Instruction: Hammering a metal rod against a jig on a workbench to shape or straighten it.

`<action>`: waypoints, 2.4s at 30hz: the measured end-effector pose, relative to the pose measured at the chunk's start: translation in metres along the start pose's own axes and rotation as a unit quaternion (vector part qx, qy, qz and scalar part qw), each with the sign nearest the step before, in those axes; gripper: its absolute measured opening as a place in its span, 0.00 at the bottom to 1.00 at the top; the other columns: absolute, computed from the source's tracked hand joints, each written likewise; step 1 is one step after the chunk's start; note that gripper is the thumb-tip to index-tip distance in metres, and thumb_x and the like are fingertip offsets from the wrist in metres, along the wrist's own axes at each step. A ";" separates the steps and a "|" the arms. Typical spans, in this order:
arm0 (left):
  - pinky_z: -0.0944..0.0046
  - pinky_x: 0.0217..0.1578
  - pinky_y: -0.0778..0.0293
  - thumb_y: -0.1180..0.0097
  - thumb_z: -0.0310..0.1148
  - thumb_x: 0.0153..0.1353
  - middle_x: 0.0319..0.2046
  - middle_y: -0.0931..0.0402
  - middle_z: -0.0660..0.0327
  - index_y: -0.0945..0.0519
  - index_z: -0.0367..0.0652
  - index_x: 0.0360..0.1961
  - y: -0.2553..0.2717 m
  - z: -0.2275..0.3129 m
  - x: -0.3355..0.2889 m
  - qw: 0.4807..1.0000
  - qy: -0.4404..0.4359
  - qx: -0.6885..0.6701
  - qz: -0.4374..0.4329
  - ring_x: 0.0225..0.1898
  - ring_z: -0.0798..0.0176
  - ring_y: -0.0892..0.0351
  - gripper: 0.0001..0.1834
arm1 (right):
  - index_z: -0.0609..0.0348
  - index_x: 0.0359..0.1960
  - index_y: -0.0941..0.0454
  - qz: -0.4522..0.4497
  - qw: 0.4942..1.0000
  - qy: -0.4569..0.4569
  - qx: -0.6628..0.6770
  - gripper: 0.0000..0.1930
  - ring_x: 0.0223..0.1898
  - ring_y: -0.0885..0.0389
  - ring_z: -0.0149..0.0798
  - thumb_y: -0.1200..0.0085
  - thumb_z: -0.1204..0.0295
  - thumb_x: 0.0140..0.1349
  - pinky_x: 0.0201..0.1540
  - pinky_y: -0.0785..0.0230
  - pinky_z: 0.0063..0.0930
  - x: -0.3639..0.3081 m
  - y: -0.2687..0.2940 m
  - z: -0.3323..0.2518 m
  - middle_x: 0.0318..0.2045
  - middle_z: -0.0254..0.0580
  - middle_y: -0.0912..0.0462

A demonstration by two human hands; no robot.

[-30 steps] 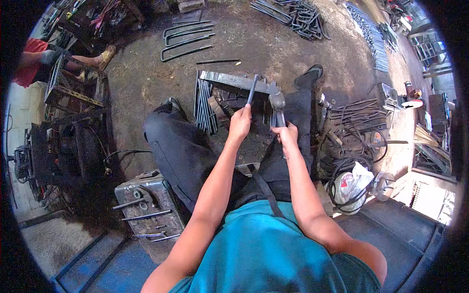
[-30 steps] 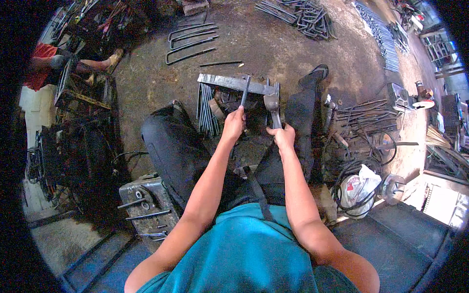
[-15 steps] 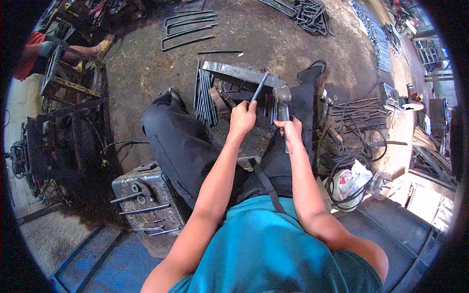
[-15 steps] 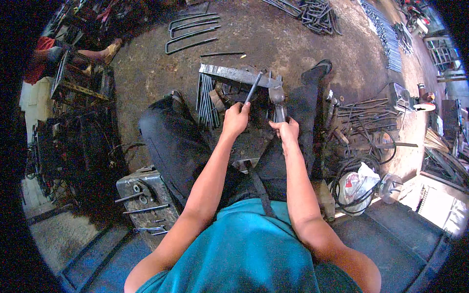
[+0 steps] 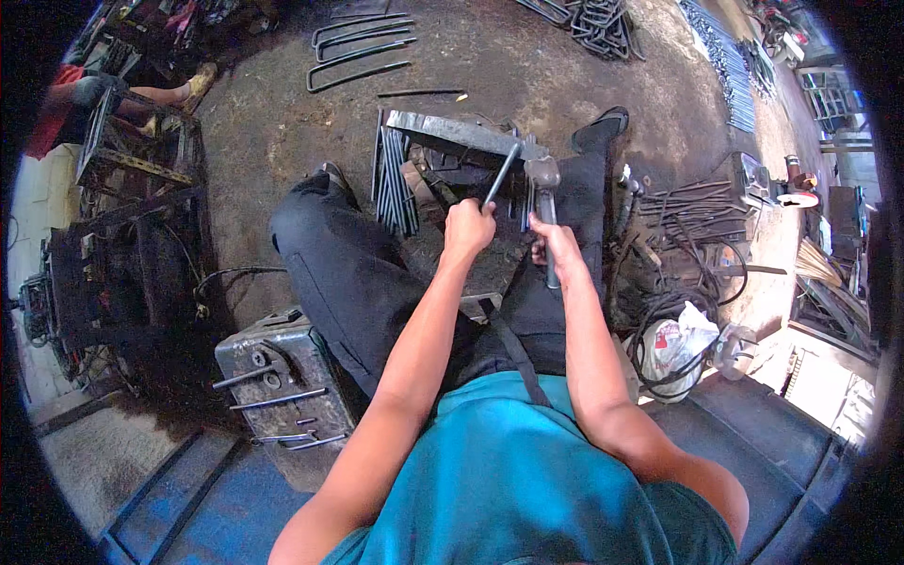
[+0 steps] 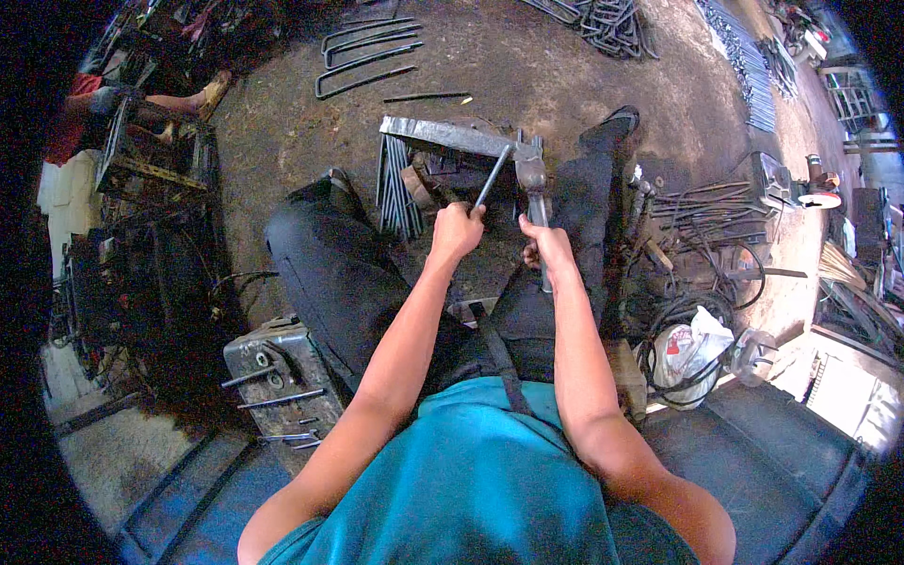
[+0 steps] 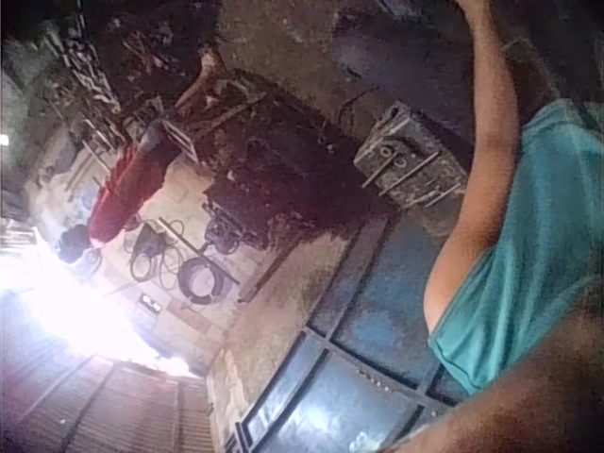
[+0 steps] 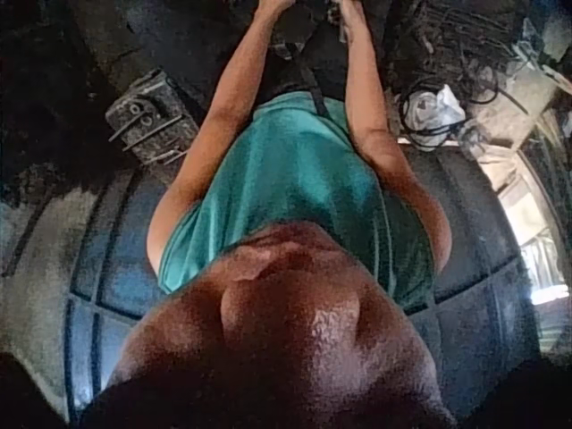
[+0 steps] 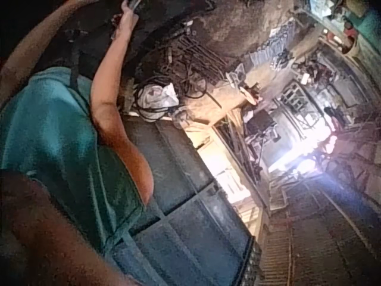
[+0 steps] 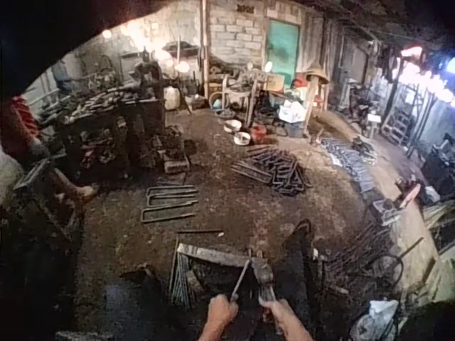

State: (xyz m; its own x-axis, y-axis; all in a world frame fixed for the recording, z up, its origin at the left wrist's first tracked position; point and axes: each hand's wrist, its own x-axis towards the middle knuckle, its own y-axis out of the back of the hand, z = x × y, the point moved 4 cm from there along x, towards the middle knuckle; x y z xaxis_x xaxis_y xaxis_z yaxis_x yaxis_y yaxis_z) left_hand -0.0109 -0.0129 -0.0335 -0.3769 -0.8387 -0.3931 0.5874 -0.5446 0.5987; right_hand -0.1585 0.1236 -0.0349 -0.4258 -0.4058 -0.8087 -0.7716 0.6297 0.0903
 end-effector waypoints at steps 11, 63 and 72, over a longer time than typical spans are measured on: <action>0.47 0.46 0.27 0.50 0.49 0.65 0.35 0.20 0.40 0.19 0.34 0.42 0.001 0.004 -0.009 1.000 0.007 -0.015 0.008 0.44 0.40 0.20 0.25 | 0.62 0.24 0.22 0.058 0.989 0.074 -0.116 0.29 0.17 0.25 0.31 0.36 0.43 0.51 0.21 0.33 0.24 0.001 0.015 0.020 0.16 0.38 0.25; 0.42 0.42 0.25 0.57 0.38 0.67 0.33 0.20 0.37 0.25 0.32 0.42 -0.008 0.002 -0.019 0.992 0.008 0.127 0.027 0.39 0.35 0.20 0.18 | 0.58 0.17 0.29 0.033 0.961 0.274 -0.002 0.13 0.11 0.34 0.26 0.37 0.72 0.53 0.14 0.47 0.26 -0.034 -0.009 -0.050 0.12 0.30 0.30; 0.43 0.41 0.24 0.55 0.34 0.66 0.32 0.20 0.38 0.25 0.32 0.39 -0.004 0.010 -0.023 0.991 -0.027 0.130 0.032 0.37 0.36 0.19 0.13 | 0.55 0.21 0.30 -0.054 0.828 0.524 0.193 0.13 0.10 0.37 0.22 0.38 0.72 0.60 0.13 0.48 0.19 -0.122 -0.041 -0.166 0.12 0.29 0.31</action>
State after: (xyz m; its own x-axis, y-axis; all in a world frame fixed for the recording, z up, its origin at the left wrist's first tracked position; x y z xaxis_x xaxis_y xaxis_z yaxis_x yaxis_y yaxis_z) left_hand -0.0114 0.0085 -0.0201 -0.3875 -0.8666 -0.3144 0.4090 -0.4672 0.7838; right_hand -0.1534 0.0373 0.1564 -0.6958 -0.6985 0.1674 -0.7103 0.6344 -0.3052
